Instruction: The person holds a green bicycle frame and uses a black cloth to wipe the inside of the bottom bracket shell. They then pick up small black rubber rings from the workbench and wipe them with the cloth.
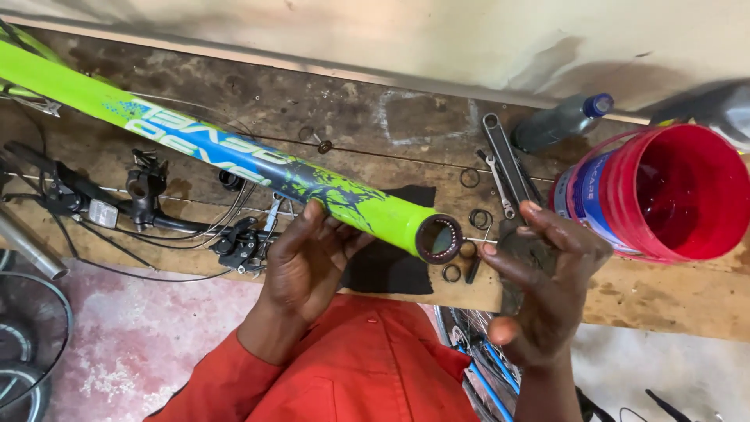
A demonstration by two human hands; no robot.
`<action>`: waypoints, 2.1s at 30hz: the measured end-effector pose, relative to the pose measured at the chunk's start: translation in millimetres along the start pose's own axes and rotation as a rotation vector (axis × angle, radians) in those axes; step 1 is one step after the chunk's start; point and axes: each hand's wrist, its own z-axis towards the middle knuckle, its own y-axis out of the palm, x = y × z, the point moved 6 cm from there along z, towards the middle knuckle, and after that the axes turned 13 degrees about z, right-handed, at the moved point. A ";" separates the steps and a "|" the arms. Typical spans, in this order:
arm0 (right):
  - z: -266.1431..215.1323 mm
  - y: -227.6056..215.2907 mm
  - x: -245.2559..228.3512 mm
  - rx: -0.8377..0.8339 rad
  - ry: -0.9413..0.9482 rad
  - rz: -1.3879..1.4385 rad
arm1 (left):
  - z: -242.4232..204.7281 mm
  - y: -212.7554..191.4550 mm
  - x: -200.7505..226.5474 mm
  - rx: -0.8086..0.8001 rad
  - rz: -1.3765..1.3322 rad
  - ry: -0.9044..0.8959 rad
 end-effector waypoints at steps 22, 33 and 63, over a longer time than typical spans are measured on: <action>-72.0 -146.5 137.2 0.030 0.347 -0.376 | -11.4 35.9 -17.1 0.135 -0.154 0.095; -70.6 -134.2 167.1 0.001 0.597 -0.047 | -11.6 27.9 -16.2 0.125 -0.079 0.106; -43.7 -99.5 69.3 -0.106 0.247 -0.037 | -9.6 17.8 -17.6 0.099 -0.113 0.020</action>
